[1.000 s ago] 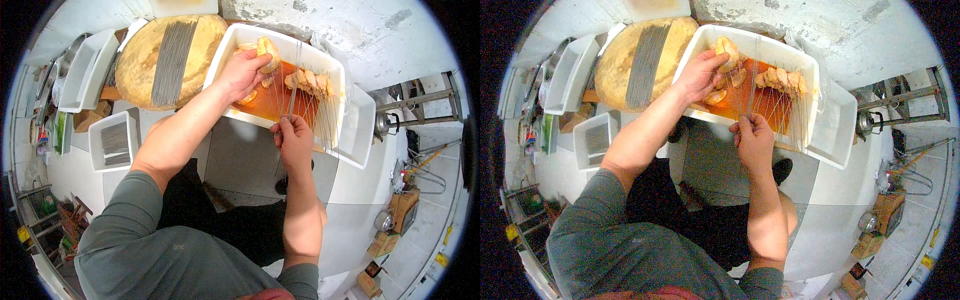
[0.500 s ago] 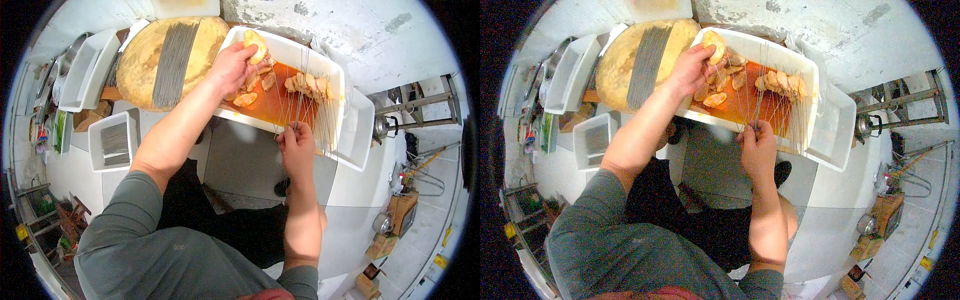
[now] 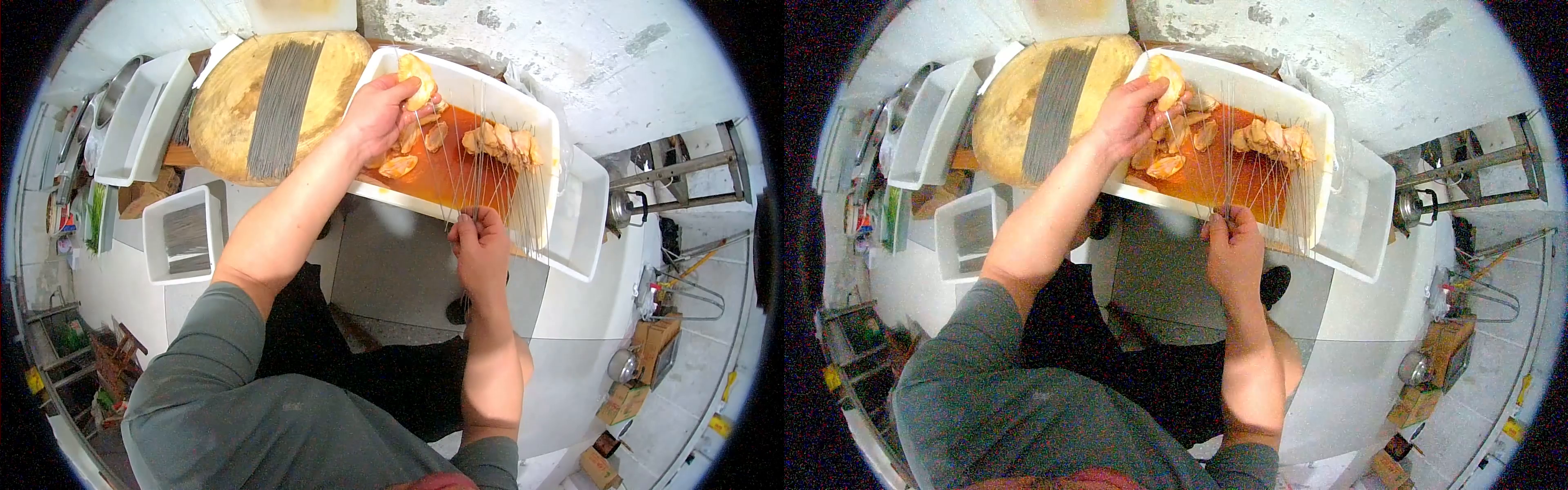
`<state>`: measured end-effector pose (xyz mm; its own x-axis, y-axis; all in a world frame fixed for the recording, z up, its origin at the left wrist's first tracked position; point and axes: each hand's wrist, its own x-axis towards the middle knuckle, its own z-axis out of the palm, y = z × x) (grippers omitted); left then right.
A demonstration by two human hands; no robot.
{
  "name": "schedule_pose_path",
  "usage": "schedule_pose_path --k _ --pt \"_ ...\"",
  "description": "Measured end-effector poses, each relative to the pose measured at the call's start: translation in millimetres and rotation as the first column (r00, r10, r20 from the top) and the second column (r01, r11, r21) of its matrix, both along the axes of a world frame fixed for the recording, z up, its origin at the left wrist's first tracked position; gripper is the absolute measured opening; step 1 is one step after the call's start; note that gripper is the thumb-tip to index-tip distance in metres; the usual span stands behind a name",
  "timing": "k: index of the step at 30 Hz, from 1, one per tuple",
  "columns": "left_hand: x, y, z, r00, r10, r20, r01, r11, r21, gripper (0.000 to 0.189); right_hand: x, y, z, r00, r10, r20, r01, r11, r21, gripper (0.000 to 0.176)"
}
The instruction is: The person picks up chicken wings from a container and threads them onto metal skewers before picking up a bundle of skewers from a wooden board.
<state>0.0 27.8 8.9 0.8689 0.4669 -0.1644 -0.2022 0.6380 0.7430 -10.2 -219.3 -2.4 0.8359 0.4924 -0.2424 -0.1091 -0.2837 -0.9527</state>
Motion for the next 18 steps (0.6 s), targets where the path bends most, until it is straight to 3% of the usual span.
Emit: schedule_pose_path --k 12,18 --pt "-2.6 -2.3 2.0 0.996 -0.083 -0.042 0.086 0.995 0.058 0.024 -0.7 4.9 -8.1 0.998 -0.031 0.046 0.029 0.998 0.055 0.013" --pt "-2.6 -11.2 -3.3 0.984 -0.168 -0.053 0.173 0.979 0.105 0.022 -0.3 16.8 -1.7 0.997 -0.065 -0.052 0.070 0.993 0.092 0.013"
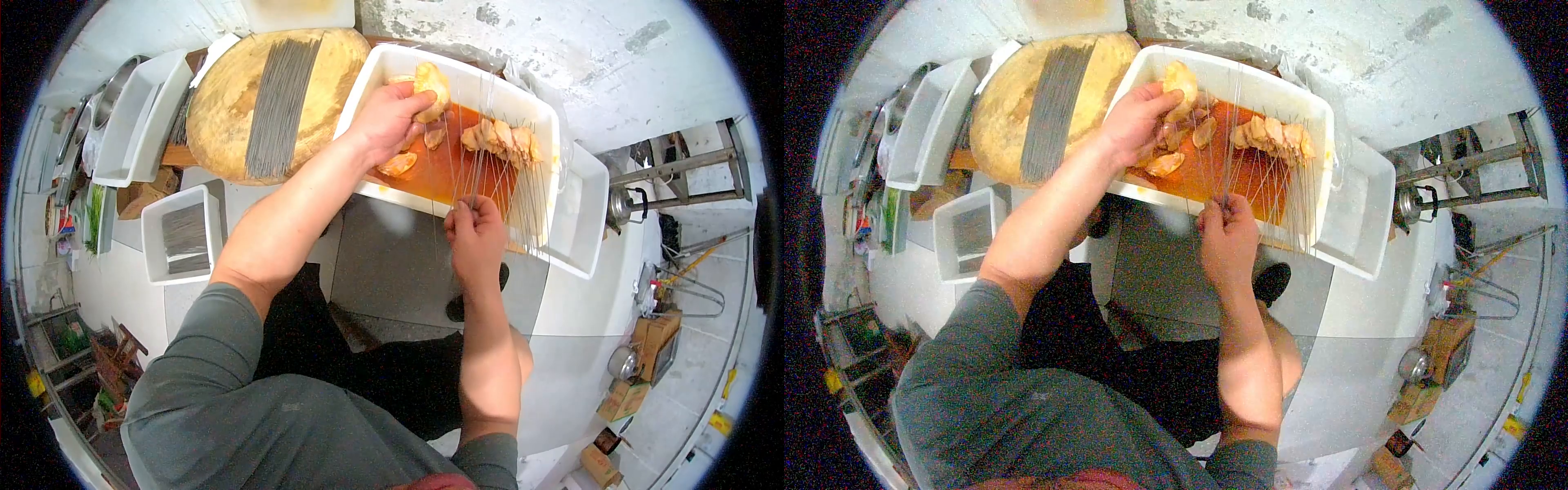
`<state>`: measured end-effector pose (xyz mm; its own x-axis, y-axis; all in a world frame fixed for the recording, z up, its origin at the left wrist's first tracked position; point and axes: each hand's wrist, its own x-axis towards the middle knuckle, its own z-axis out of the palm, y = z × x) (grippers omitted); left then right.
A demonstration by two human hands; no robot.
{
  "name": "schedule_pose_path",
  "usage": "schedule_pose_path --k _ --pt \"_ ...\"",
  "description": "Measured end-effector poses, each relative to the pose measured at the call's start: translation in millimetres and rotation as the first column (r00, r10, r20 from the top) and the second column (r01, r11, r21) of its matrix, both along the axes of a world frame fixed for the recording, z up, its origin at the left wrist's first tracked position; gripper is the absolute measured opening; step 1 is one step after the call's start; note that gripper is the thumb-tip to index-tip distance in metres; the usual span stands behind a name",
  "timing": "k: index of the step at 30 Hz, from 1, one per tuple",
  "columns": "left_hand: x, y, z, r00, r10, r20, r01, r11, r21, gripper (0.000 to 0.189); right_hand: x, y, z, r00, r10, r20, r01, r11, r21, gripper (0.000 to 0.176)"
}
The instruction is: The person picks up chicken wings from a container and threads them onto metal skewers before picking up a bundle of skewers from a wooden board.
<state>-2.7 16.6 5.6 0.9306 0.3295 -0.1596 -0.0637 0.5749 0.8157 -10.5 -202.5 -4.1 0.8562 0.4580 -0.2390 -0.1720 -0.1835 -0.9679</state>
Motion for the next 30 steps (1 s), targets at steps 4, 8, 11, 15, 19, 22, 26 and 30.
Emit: schedule_pose_path --k 4,8,11,15,19,22,26,30 --pt "-5.3 -11.9 16.5 0.998 0.011 -0.057 -0.009 0.999 0.051 0.022 1.3 2.9 0.7 0.999 0.031 -0.017 -0.031 1.000 -0.003 0.012" --pt "-1.5 -13.5 8.5 0.998 0.010 -0.054 -0.008 0.999 0.041 0.023 0.6 11.3 12.0 0.998 -0.005 -0.069 0.008 0.999 0.052 0.010" --pt "0.3 -14.0 8.0 0.998 0.007 -0.056 -0.005 0.999 0.041 0.023 2.6 15.9 12.5 0.997 -0.018 -0.075 0.024 0.997 0.070 0.010" --pt "-2.5 -15.1 14.0 0.999 0.005 -0.036 -0.004 0.999 0.037 0.024 4.0 22.4 14.0 0.994 -0.052 -0.100 0.063 0.993 0.103 0.010" --pt "-2.4 -17.2 13.6 0.998 -0.003 -0.059 0.007 0.998 0.067 0.023 5.9 26.2 14.9 0.996 -0.052 -0.075 0.058 0.995 0.079 0.011" --pt "-0.5 -19.5 6.2 0.999 -0.022 -0.048 0.028 0.990 0.135 0.020 8.6 31.3 14.3 0.993 -0.074 -0.093 0.084 0.989 0.118 0.011" --pt "0.1 -24.0 3.8 0.999 -0.041 -0.029 0.043 0.997 0.059 0.022 11.9 34.1 10.1 0.989 -0.072 -0.130 0.095 0.979 0.182 0.011" --pt "2.0 -26.2 -1.6 0.998 -0.049 -0.040 0.049 0.999 0.004 0.023 12.6 34.8 8.9 0.979 -0.058 -0.194 0.099 0.973 0.210 0.011"
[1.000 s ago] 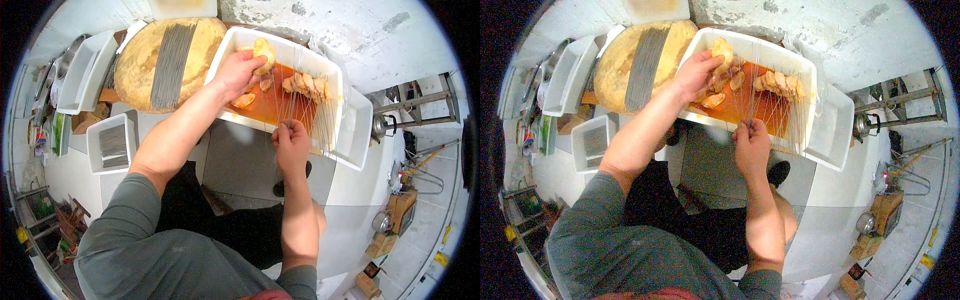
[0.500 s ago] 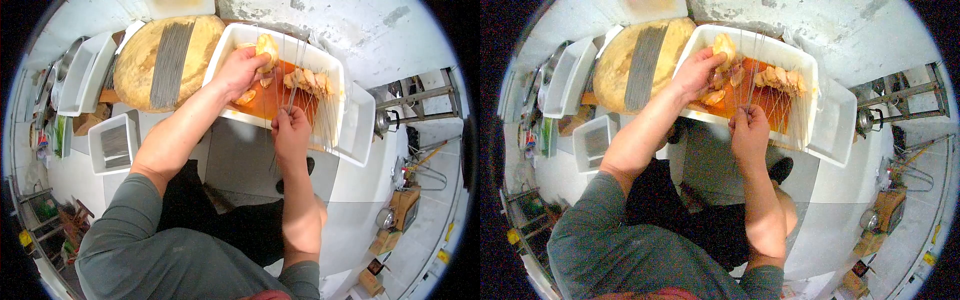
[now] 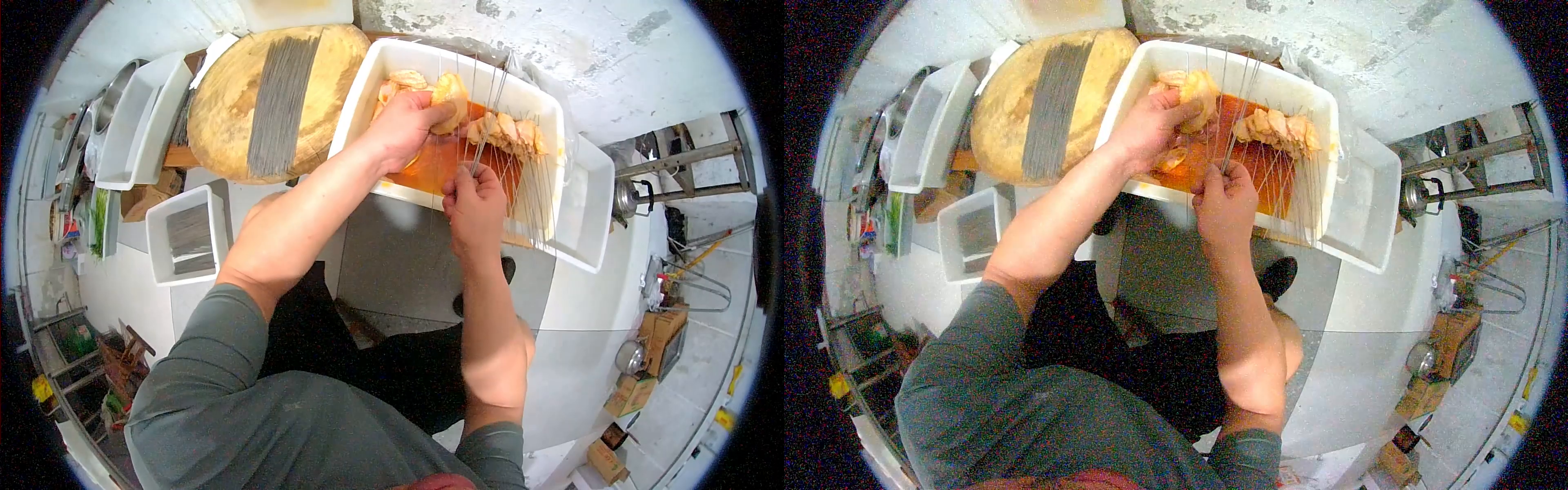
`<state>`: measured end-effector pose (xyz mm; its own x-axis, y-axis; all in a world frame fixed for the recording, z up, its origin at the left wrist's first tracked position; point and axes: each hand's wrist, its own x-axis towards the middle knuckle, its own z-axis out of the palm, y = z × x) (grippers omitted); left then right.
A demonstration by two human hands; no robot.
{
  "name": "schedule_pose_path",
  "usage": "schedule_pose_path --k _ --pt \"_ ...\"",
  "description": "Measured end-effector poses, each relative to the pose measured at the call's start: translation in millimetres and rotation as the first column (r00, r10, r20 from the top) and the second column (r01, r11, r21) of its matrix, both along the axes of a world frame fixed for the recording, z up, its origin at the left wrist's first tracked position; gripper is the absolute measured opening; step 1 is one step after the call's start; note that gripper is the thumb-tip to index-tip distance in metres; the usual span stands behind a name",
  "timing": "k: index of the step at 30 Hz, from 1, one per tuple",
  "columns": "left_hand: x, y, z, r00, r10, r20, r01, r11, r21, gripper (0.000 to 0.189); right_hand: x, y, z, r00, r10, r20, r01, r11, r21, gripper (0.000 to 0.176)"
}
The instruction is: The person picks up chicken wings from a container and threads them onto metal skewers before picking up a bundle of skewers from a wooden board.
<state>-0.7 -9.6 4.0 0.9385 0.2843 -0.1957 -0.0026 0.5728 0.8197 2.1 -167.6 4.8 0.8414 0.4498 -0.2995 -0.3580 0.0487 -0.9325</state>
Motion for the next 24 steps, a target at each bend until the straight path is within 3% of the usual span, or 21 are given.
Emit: schedule_pose_path --k 18,24 --pt "5.8 6.8 -8.9 0.997 0.076 -0.010 -0.076 0.988 -0.132 0.021 -8.8 0.0 -12.1 0.998 0.028 0.052 -0.029 1.000 0.010 0.012" --pt "8.7 12.2 -11.9 0.994 0.107 -0.018 -0.109 0.984 -0.140 0.022 -10.6 1.4 -7.8 0.989 0.031 0.142 -0.017 0.994 -0.105 0.013"
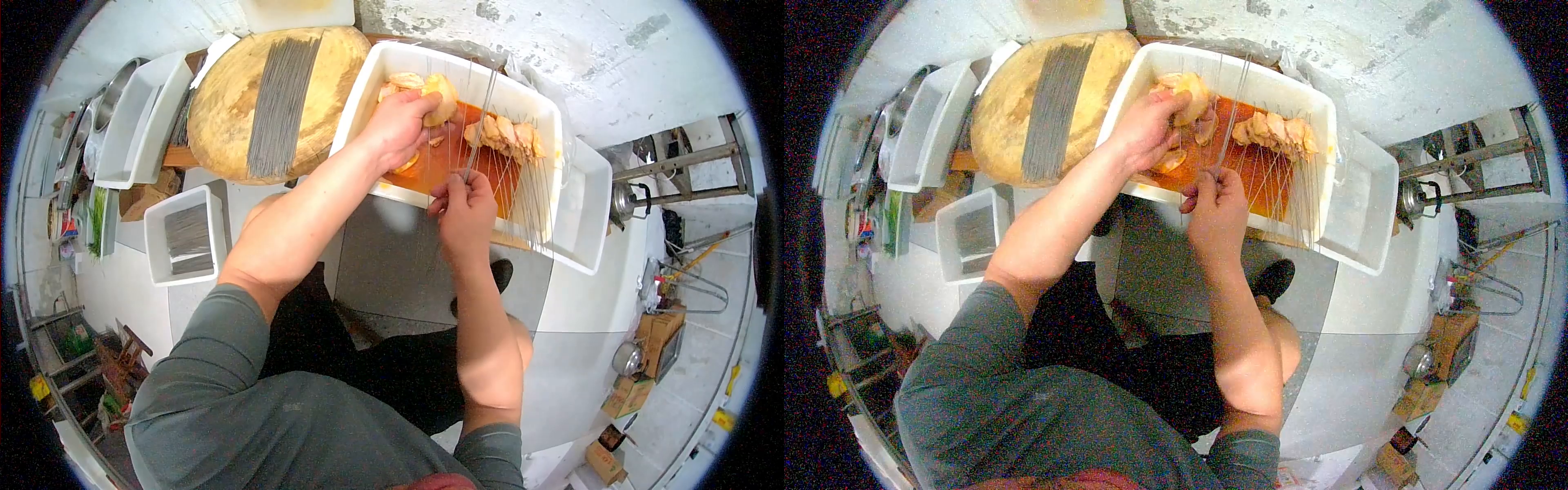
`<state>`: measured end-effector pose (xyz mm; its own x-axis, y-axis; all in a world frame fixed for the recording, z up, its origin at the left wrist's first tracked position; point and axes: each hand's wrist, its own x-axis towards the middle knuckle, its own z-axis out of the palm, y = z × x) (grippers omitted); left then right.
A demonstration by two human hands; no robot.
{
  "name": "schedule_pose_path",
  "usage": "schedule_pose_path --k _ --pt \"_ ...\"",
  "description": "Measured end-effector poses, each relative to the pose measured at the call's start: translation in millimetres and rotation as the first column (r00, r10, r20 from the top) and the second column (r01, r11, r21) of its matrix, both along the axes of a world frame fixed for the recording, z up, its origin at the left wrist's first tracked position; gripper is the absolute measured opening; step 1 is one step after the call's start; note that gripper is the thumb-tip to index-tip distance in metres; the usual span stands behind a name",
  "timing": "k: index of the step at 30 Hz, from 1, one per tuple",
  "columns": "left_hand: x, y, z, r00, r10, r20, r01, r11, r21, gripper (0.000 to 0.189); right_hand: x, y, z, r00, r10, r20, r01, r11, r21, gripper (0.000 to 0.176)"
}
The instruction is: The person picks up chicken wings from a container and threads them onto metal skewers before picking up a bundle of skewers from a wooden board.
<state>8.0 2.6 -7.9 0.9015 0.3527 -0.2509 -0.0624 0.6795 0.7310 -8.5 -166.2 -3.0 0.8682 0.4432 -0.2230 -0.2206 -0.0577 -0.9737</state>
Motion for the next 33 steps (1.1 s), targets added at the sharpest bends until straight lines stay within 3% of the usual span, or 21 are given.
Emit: schedule_pose_path --k 6,9,12,15,18,21,24,28,33 --pt "-2.9 11.1 10.1 0.995 0.094 0.010 -0.094 0.995 -0.033 0.024 -10.2 -7.3 -5.6 0.972 0.097 0.212 -0.055 0.980 -0.193 0.013" --pt "-7.7 5.4 25.1 0.990 0.133 -0.049 -0.133 0.991 0.001 0.024 -11.8 -6.4 0.1 0.997 0.072 -0.009 -0.072 0.995 -0.071 0.012" --pt "-4.6 11.2 13.0 0.997 0.066 -0.032 -0.065 0.998 0.012 0.023 -8.6 -8.4 3.0 0.997 0.073 -0.013 -0.074 0.991 -0.112 0.012" --pt "-1.2 14.2 4.6 0.997 -0.006 -0.074 0.010 0.999 0.053 0.022 8.3 -16.6 0.2 0.993 0.051 0.111 -0.037 0.991 -0.127 0.015" --pt "0.0 22.4 -3.7 0.955 -0.131 -0.266 0.220 0.915 0.339 0.020 38.1 -32.8 7.4 0.992 0.003 0.127 0.013 0.991 -0.130 0.015" --pt "2.4 25.0 -14.9 0.942 -0.144 -0.304 0.269 0.865 0.423 0.020 65.2 -53.2 16.0 0.983 -0.084 0.164 0.116 0.972 -0.202 0.015" --pt "4.2 26.5 -22.2 0.909 -0.141 -0.393 0.363 0.734 0.574 0.022 77.5 -60.4 14.9 0.986 -0.111 0.127 0.137 0.965 -0.224 0.016" --pt "1.4 18.5 -16.7 0.890 -0.105 -0.444 0.379 0.713 0.590 0.024 98.7 -59.5 -19.1 0.951 0.005 0.310 0.144 0.878 -0.456 0.025" --pt "-1.4 23.3 -22.1 0.879 -0.118 -0.462 0.400 0.710 0.579 0.026 109.7 -43.4 -40.3 0.979 0.023 0.203 0.060 0.917 -0.395 0.017"
